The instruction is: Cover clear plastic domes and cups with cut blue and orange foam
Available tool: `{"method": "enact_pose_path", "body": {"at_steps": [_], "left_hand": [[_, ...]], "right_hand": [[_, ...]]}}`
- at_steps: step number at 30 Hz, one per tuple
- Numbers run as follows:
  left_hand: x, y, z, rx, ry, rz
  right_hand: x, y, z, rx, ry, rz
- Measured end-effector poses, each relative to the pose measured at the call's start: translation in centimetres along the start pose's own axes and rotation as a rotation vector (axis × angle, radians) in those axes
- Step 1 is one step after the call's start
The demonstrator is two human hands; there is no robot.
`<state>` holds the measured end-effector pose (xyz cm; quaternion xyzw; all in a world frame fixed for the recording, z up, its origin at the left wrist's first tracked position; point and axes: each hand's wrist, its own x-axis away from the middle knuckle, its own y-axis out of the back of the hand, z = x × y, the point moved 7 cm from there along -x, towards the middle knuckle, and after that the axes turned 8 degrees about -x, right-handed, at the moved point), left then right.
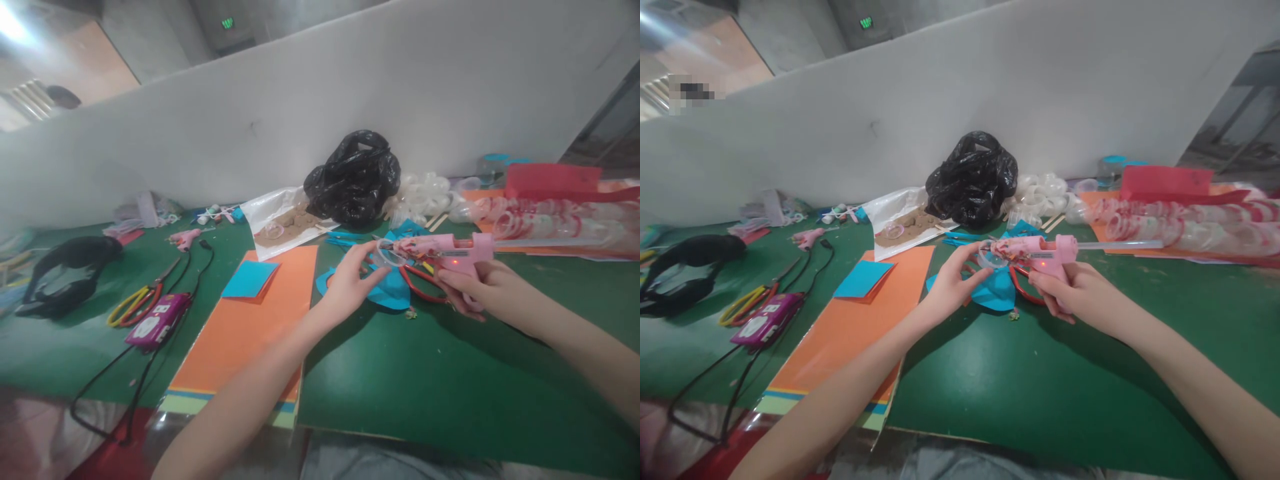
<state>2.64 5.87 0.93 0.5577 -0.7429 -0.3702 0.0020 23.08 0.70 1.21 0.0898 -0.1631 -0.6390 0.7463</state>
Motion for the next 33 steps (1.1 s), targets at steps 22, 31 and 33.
{"method": "enact_pose_path", "body": {"at_steps": [22,31,33], "left_hand": [[-0.11,0.49,-0.48,-0.001,0.009,-0.008],[-0.09,0.50,-0.48,-0.015,0.001,0.004],[-0.09,0.52,-0.52,-0.018,0.006,0.008]], "right_hand": [[0.08,0.12,0.18,0.056,0.010,-0.004],[-0.16,0.23,-0.46,0.038,0.008,0.003],[-0.14,0.15,-0.28,0.033,0.021,0.011]]}}
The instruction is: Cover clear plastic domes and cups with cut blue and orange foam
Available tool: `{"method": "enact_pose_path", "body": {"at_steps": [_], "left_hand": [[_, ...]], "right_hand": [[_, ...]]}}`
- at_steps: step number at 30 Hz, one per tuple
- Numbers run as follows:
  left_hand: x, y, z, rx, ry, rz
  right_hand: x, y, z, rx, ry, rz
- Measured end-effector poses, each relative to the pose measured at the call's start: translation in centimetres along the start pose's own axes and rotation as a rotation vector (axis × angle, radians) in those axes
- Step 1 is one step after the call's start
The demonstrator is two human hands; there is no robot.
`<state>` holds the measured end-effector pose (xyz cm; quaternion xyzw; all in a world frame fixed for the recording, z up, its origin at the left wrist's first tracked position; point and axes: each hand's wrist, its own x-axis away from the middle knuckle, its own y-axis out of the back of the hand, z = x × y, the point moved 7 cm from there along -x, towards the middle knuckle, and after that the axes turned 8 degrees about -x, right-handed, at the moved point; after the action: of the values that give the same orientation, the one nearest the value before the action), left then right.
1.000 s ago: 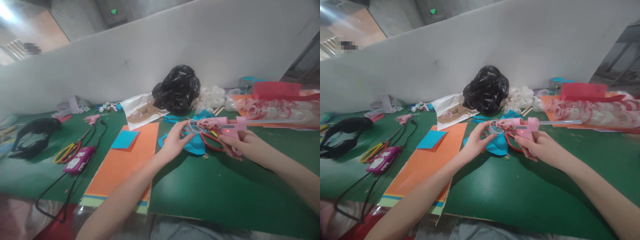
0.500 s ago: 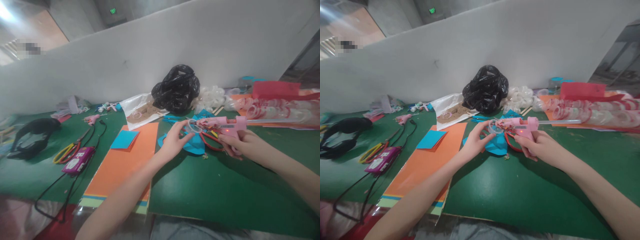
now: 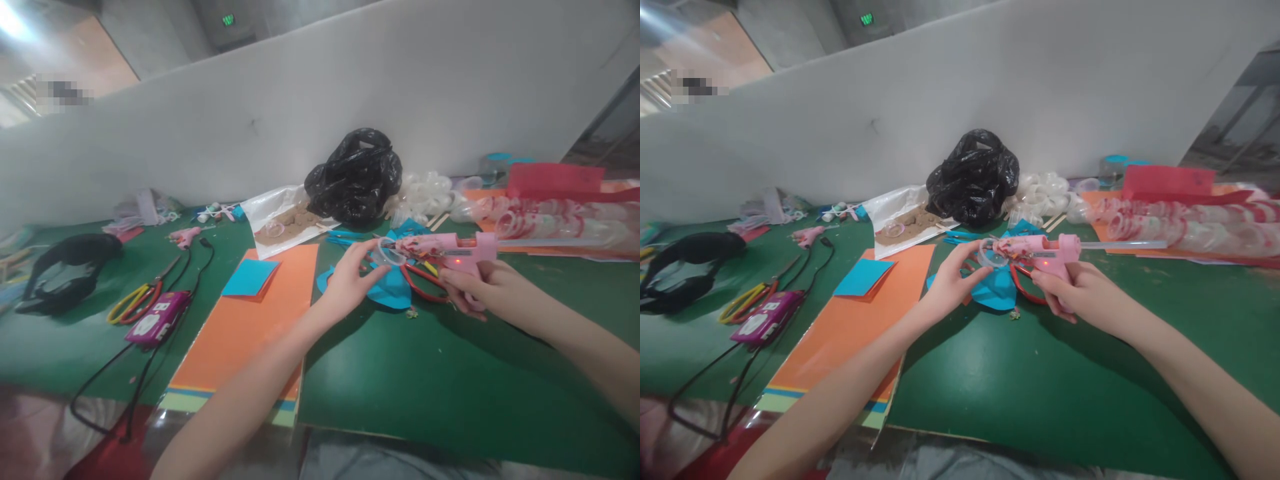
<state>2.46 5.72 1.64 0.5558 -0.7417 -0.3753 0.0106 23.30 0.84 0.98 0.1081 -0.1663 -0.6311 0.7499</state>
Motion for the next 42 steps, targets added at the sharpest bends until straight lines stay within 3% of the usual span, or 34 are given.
{"method": "enact_pose_path", "body": {"at_steps": [32,37,42], "left_hand": [[-0.1,0.2,0.0,0.014,0.006,-0.024],[-0.7,1.2,0.5,0.022,0.094,-0.070],[-1.0,2.8,0.4,0.024,0.136,-0.125]], "right_hand": [[-0.1,0.3,-0.2,0.056,0.000,-0.011],[0.0,1.0,0.3,-0.110,-0.007,-0.094],[0.4,2.9,1.9,-0.208,0.098,-0.283]]}}
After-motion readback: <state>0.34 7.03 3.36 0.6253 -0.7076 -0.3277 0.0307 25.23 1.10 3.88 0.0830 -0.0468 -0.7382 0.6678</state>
